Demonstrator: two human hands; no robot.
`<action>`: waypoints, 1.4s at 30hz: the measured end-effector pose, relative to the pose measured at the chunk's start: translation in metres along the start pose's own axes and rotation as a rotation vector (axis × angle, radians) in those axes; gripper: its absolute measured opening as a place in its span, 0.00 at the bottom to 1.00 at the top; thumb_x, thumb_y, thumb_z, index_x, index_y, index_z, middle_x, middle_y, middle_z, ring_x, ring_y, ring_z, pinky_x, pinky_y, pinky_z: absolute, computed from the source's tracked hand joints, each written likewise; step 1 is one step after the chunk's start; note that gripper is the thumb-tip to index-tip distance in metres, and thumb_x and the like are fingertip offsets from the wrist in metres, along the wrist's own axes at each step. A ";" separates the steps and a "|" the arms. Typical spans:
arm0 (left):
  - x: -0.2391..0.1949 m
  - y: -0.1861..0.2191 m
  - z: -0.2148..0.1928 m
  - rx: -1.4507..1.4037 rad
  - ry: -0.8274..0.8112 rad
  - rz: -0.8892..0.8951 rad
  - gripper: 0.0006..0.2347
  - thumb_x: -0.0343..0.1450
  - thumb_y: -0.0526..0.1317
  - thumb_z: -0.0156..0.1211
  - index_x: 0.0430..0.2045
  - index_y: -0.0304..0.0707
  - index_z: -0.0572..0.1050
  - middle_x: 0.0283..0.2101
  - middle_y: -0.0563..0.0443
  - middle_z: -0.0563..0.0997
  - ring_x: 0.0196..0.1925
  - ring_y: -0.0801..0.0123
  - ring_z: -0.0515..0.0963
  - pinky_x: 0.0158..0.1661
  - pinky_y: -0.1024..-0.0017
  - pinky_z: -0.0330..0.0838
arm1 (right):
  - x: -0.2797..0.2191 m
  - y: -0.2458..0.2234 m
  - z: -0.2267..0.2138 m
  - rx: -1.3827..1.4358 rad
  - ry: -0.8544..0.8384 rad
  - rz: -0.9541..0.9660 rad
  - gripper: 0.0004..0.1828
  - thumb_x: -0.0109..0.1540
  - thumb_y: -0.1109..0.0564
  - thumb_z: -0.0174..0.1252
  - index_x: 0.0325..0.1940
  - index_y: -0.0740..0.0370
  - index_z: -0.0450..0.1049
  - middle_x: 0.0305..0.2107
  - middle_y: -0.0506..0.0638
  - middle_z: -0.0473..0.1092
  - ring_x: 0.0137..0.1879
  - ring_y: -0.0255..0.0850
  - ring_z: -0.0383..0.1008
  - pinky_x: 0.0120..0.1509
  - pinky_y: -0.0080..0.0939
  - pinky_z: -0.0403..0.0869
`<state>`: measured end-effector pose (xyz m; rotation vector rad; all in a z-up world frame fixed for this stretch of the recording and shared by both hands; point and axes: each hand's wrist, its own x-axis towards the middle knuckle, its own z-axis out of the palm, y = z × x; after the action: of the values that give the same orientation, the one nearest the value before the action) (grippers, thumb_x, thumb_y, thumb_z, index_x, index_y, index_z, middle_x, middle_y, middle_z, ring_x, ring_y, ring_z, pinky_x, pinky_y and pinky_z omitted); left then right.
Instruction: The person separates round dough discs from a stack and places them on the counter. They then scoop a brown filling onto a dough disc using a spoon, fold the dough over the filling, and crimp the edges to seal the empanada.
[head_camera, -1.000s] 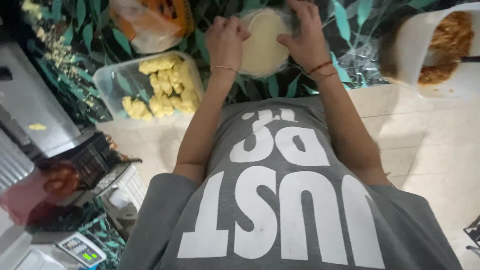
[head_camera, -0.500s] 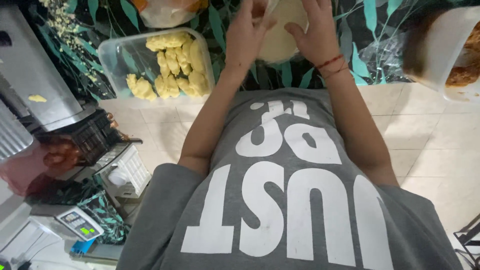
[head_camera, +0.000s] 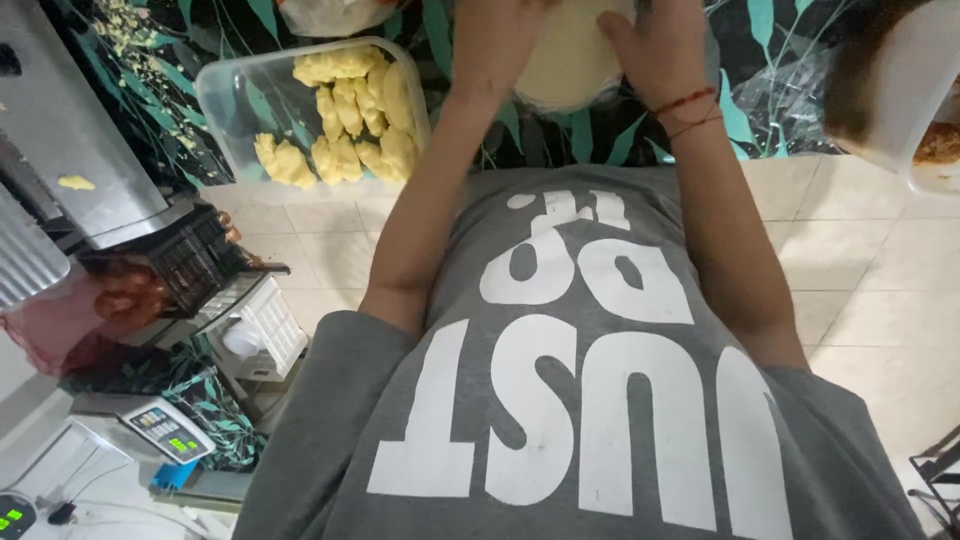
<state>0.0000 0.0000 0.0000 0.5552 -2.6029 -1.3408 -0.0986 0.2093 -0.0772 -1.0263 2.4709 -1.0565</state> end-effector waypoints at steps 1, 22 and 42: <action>-0.001 0.017 -0.006 0.043 0.010 0.064 0.06 0.69 0.38 0.57 0.27 0.47 0.66 0.25 0.58 0.70 0.26 0.74 0.69 0.30 0.68 0.62 | 0.001 0.003 -0.003 -0.073 0.032 0.050 0.30 0.59 0.51 0.77 0.56 0.69 0.72 0.46 0.69 0.72 0.50 0.64 0.70 0.51 0.58 0.67; -0.015 -0.022 0.036 0.253 0.390 0.373 0.12 0.77 0.40 0.70 0.53 0.62 0.80 0.66 0.50 0.68 0.67 0.53 0.75 0.51 0.61 0.87 | -0.038 -0.045 -0.071 0.640 0.046 0.235 0.06 0.79 0.59 0.47 0.47 0.58 0.60 0.36 0.48 0.62 0.42 0.35 0.62 0.50 0.38 0.66; -0.043 0.010 0.072 -0.524 0.037 0.068 0.06 0.77 0.39 0.51 0.34 0.47 0.77 0.43 0.59 0.75 0.48 0.72 0.76 0.48 0.74 0.70 | -0.032 -0.068 -0.054 0.987 -0.235 0.503 0.30 0.70 0.35 0.53 0.68 0.55 0.62 0.44 0.49 0.64 0.51 0.36 0.66 0.54 0.41 0.77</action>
<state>0.0153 0.0766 -0.0325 0.3933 -2.0858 -1.8663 -0.0671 0.2275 0.0075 -0.1832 1.5224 -1.5626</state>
